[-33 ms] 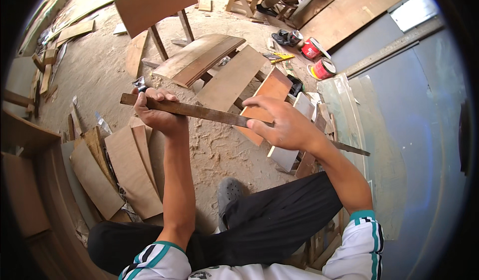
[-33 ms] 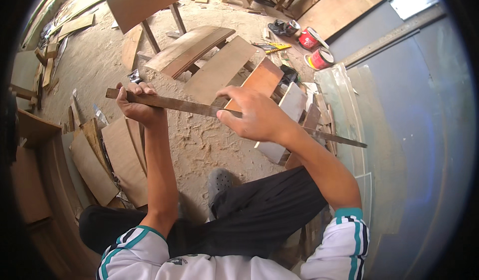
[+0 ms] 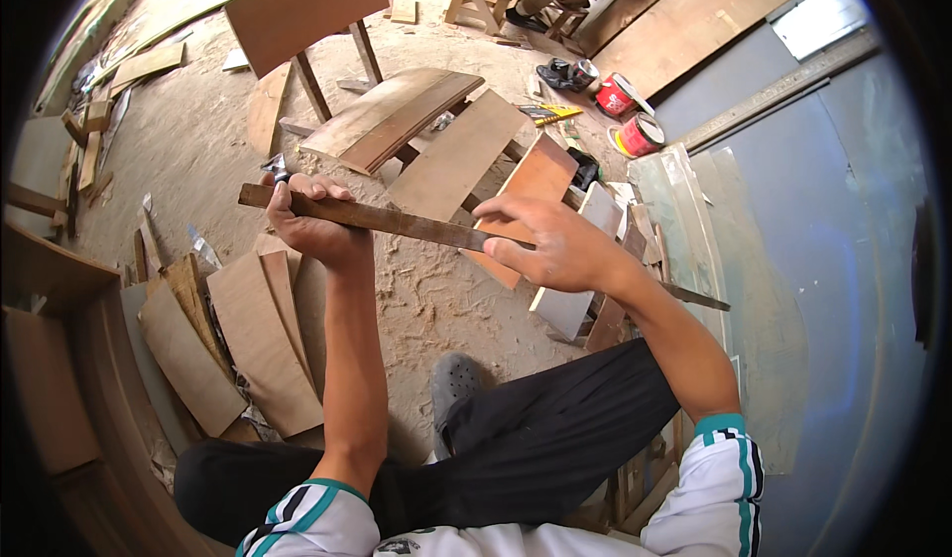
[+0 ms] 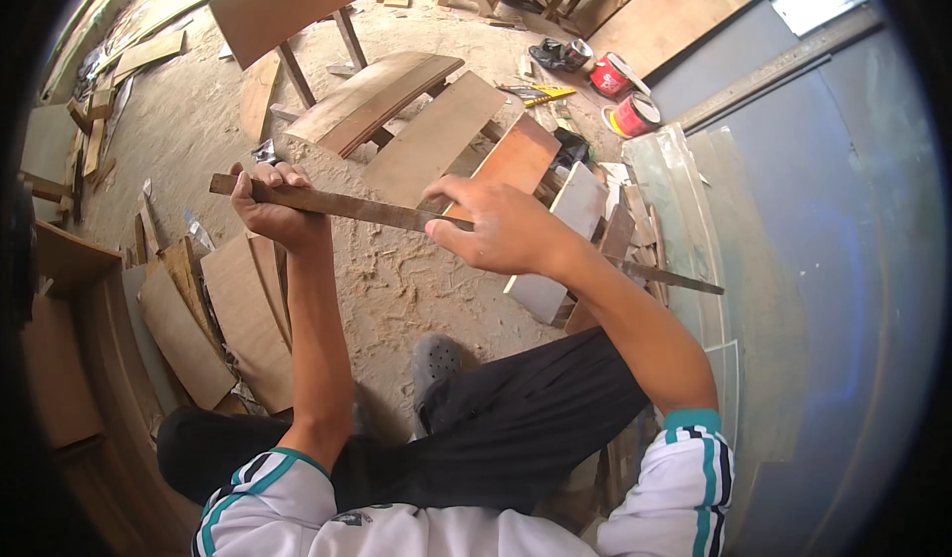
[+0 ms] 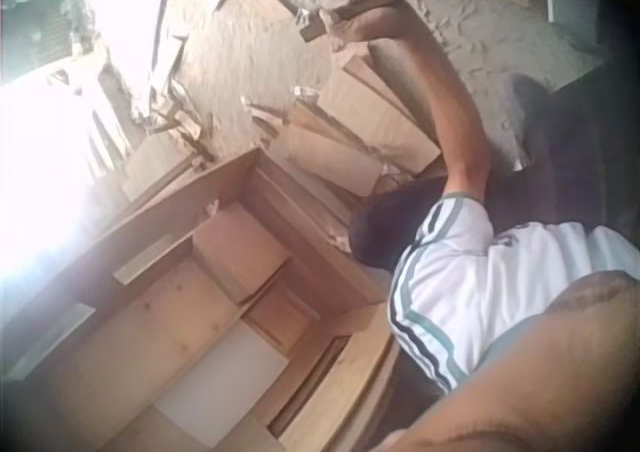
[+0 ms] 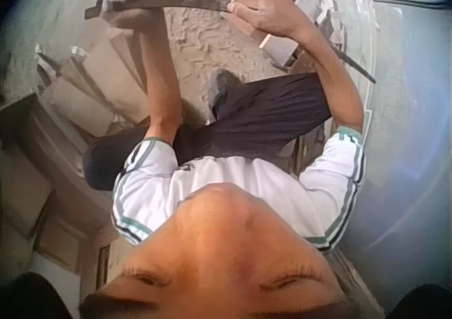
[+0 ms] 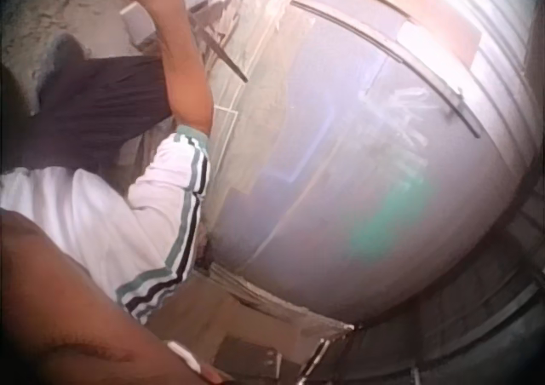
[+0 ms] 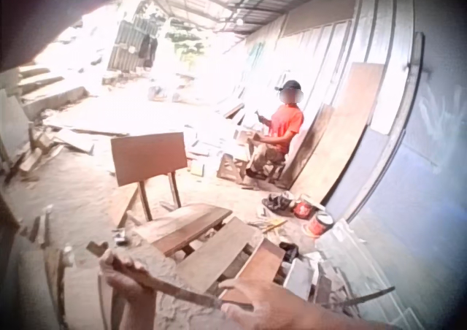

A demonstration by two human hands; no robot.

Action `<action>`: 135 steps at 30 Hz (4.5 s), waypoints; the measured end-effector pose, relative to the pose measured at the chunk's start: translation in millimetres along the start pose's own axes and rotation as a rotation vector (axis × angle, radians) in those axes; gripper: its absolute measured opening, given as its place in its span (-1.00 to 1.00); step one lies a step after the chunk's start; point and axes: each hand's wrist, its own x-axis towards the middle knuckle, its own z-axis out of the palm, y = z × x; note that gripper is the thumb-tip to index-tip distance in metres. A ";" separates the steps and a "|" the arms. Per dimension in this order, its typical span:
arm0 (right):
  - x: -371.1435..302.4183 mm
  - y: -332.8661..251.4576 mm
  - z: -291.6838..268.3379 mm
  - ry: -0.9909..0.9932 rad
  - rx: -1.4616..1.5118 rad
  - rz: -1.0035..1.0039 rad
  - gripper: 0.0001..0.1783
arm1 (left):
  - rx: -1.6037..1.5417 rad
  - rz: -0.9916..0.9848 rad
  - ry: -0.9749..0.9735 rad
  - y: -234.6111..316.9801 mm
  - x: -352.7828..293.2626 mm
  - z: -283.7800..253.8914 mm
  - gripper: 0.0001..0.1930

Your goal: The person sits on the floor and smooths a long wooden plank using a metal file. They hold the plank with one hand and file its surface with the other, generating wood shavings. The person then places the plank down and continues filing a smaller piece of wood on the floor.

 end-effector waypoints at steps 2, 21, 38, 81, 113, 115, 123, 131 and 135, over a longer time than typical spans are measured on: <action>8.0 2.2 1.0 -0.217 0.177 0.150 -0.55 | 0.013 0.004 -0.060 -3.2 -0.1 1.4 -0.78; 21.6 1.0 20.8 -0.347 0.346 0.303 -0.52 | -0.015 -0.054 0.006 -1.1 7.6 -7.2 -0.82; 23.6 5.2 31.3 -0.287 0.391 0.310 -0.59 | 0.031 -0.071 0.156 2.2 3.1 -8.9 -0.81; 46.8 75.5 68.8 -0.653 0.967 0.566 -0.50 | 0.159 -0.248 0.267 -14.1 36.0 -21.9 -0.41; -269.8 -369.3 -239.4 0.363 0.340 1.182 -0.11 | 0.917 -1.067 -0.005 143.9 -227.8 495.7 -0.36; -304.6 -400.5 -242.3 0.383 0.312 1.275 -0.16 | 0.997 -1.221 -0.063 150.7 -254.2 479.3 -0.35; -403.7 -503.8 -237.9 0.508 0.437 1.459 -0.15 | 0.759 -1.682 -0.322 247.8 -358.9 515.2 -0.33; -537.2 -517.6 -242.3 0.528 0.561 1.383 -0.18 | 0.830 -1.682 -0.648 296.5 -465.2 540.7 -0.34; -608.8 -527.1 -262.7 0.504 0.528 1.301 -0.26 | 0.691 -1.619 -0.604 327.2 -529.7 564.3 -0.41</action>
